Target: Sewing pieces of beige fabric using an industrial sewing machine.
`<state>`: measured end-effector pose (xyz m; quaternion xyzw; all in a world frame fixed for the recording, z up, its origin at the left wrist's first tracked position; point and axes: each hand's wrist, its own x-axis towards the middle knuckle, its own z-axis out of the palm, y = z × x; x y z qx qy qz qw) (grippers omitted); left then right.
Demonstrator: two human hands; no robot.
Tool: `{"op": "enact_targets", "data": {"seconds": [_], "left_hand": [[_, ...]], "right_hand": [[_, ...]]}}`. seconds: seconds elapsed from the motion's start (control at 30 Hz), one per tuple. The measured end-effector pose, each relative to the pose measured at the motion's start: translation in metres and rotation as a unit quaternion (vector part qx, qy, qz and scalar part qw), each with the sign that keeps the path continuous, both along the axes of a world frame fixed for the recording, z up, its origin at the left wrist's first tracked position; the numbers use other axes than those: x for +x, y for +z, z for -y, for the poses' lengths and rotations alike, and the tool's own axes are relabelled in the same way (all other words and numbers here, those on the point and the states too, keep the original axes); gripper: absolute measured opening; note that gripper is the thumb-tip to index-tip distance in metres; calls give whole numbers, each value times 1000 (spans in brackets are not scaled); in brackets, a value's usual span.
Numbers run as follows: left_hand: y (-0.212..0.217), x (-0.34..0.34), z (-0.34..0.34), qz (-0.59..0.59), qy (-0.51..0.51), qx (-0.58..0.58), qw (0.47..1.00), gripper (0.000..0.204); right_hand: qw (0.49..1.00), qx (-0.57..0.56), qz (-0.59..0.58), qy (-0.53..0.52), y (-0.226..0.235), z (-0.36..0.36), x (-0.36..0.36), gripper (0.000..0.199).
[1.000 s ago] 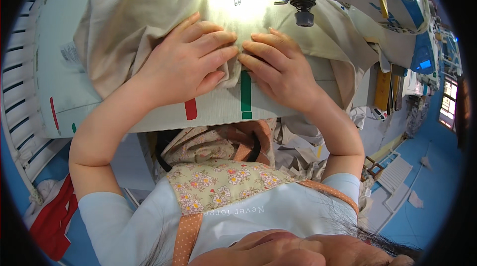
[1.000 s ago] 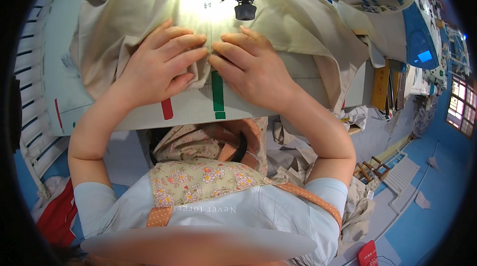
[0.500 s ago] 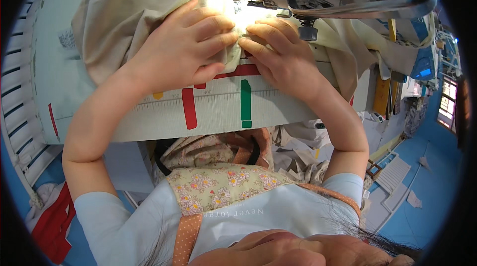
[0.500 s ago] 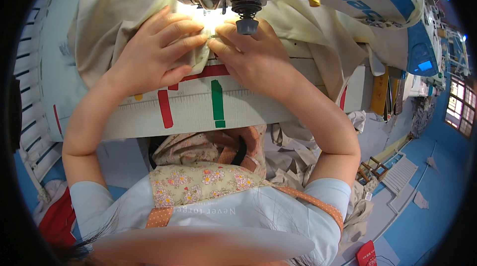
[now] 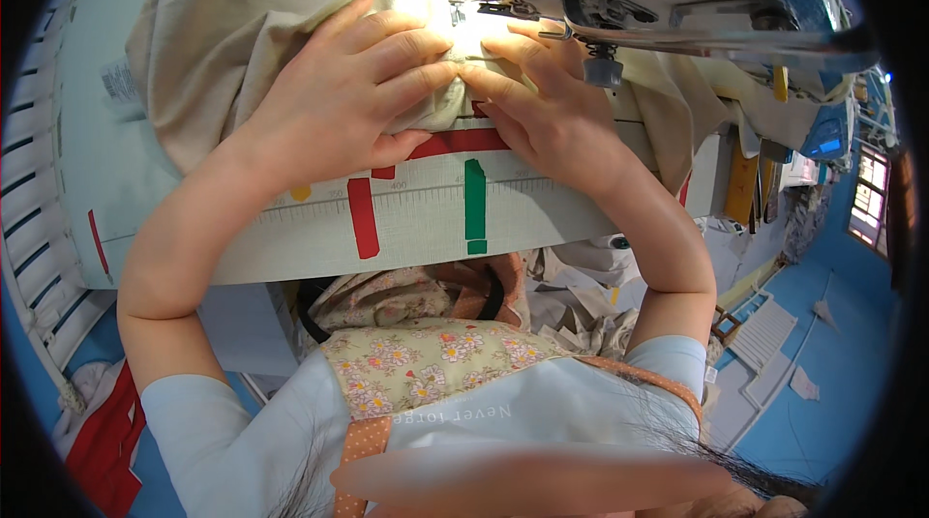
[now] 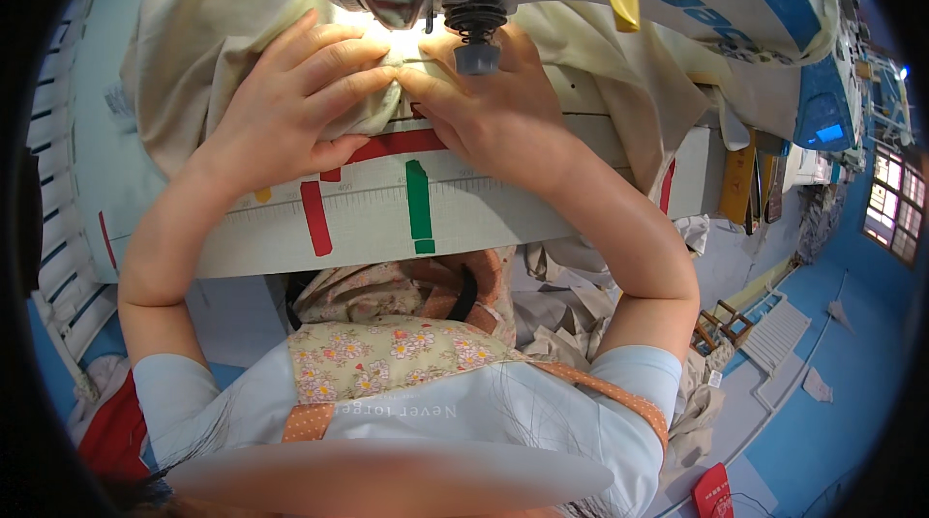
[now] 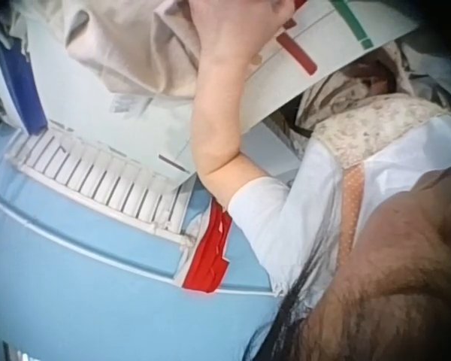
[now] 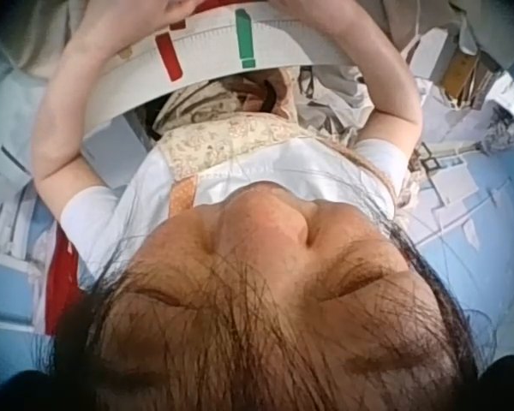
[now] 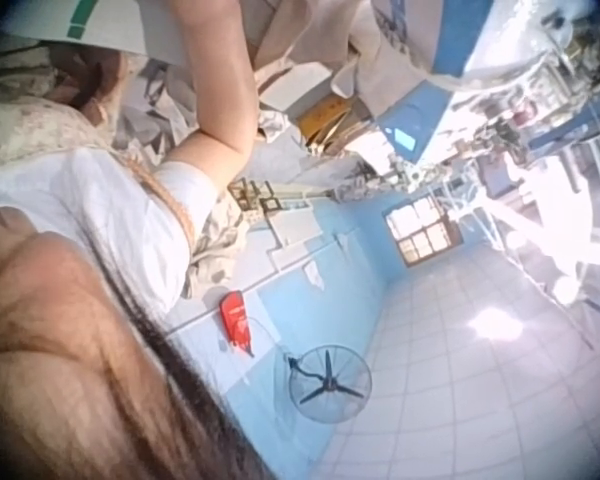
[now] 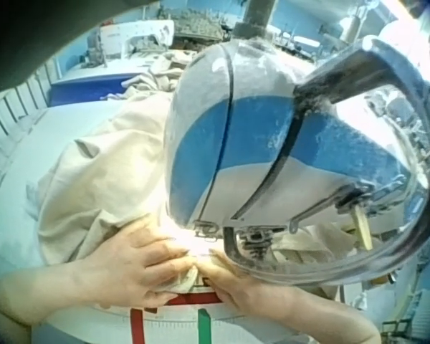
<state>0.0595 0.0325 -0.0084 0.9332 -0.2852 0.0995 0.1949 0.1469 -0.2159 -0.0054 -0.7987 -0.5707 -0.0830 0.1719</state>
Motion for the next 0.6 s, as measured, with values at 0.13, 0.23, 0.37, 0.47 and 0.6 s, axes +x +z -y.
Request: {"op": "enact_targets", "data": {"seconds": [0.13,0.23,0.37,0.47,0.6], "left_hand": [[0,7,-4,-5,-7,-13,1000,69],[-1,11,-6,-6,-11,-20,1000,68],[-2,17,-9,17,-15,-23,999,66],[-2,20,-9,21,-5,-36,999,66],[-2,25,-11,42,-4,-46,998,61]], "right_hand": [[1000,0,3,-15,-6,-1,3,45],[999,-15,6,-31,-7,0,5,47],[996,-52,-42,-63,-3,-1,8,48],[991,-74,-89,-69,-2,-3,12,47],[989,-51,-129,-54,-16,0,23,42]]}}
